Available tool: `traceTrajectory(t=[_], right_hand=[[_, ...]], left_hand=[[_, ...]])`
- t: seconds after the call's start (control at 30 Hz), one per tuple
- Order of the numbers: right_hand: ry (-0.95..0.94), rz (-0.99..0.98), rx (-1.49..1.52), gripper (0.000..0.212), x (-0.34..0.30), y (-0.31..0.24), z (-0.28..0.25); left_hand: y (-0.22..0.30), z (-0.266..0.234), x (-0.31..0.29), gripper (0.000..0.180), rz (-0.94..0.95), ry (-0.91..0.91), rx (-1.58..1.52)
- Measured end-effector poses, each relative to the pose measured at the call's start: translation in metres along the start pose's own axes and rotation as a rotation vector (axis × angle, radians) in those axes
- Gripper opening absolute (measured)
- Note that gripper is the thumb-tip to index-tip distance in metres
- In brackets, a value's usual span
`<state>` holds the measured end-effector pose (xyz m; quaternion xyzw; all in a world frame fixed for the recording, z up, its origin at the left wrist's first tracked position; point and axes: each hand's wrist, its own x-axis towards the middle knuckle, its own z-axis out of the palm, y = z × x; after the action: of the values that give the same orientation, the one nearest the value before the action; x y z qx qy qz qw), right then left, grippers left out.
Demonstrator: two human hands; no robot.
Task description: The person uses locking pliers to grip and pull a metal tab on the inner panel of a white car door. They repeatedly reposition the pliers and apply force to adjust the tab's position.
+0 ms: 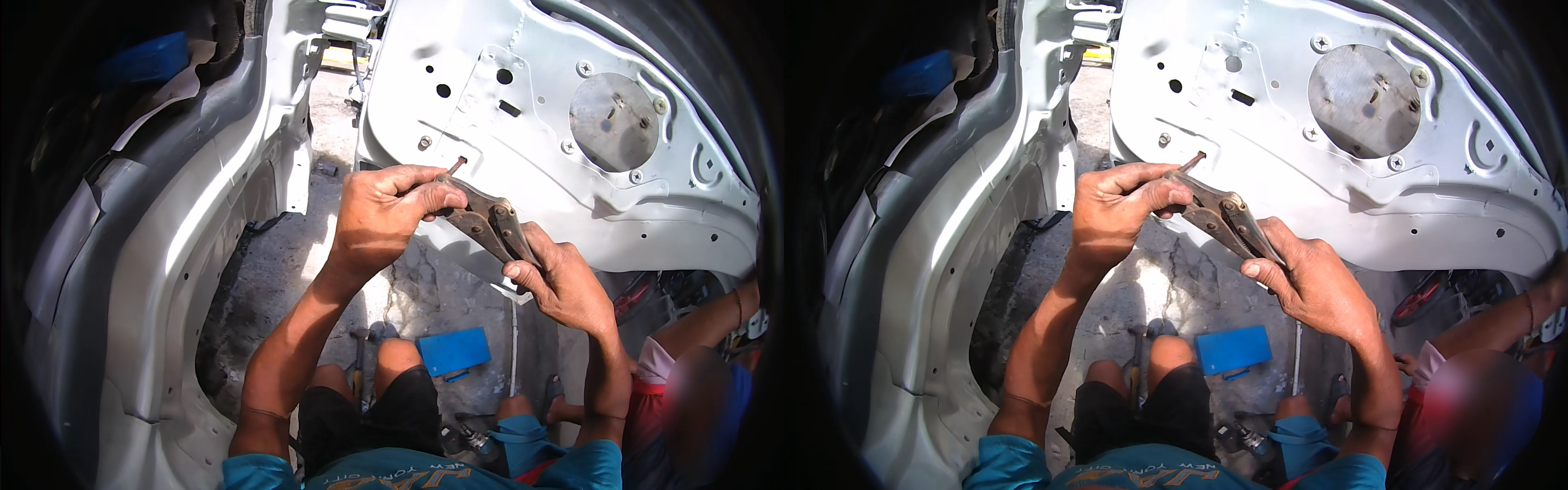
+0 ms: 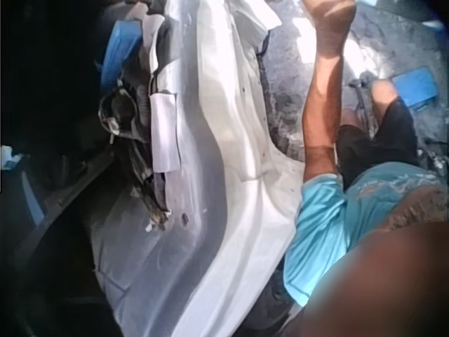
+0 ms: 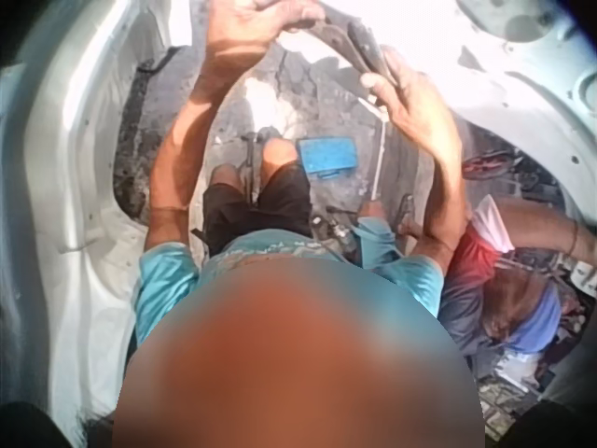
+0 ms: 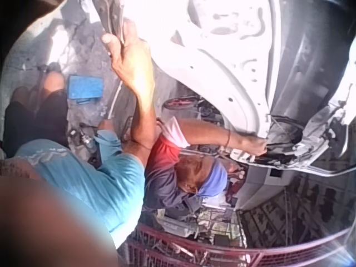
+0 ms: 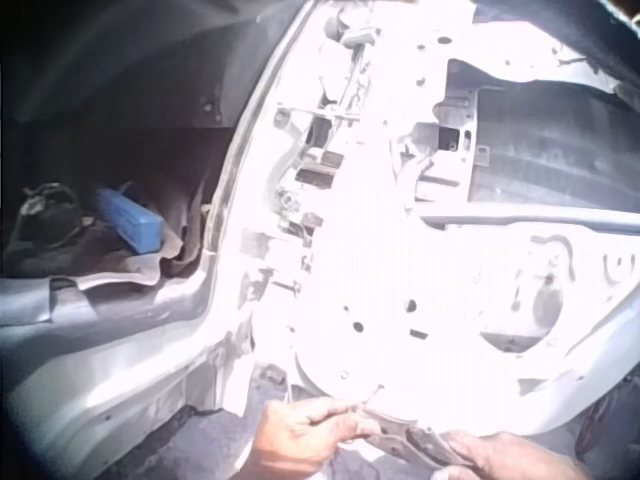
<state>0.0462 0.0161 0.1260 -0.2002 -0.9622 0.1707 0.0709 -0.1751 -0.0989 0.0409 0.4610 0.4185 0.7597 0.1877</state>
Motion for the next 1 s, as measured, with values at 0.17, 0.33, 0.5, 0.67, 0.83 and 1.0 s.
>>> traceTrajectory(t=[0.17, 0.33, 0.5, 0.67, 0.83, 1.0], right_hand=[[0.148, 0.003, 0.019, 0.035, -0.002, 0.018, 0.032], [0.282, -0.069, 0.18, 0.034, 0.004, 0.035, 0.066], [0.378, -0.08, 0.33, 0.027, 0.012, 0.03, 0.092], [0.454, -0.083, 0.412, 0.026, 0.024, 0.039, 0.121], [0.503, -0.135, 0.482, 0.028, 0.038, 0.046, 0.142], [0.512, -0.152, 0.615, 0.032, 0.051, 0.048, 0.167]], left_hand=[[0.0, 0.003, 0.0, 0.021, 0.072, -0.018, 0.0], [-0.004, 0.003, 0.005, 0.017, 0.13, -0.047, 0.049], [0.005, 0.0, 0.008, 0.015, 0.126, -0.05, 0.102], [0.004, -0.003, 0.01, 0.016, 0.129, -0.079, 0.151], [0.01, -0.003, 0.011, 0.016, 0.115, -0.087, 0.207], [0.014, -0.005, 0.014, 0.025, 0.106, -0.124, 0.262]])
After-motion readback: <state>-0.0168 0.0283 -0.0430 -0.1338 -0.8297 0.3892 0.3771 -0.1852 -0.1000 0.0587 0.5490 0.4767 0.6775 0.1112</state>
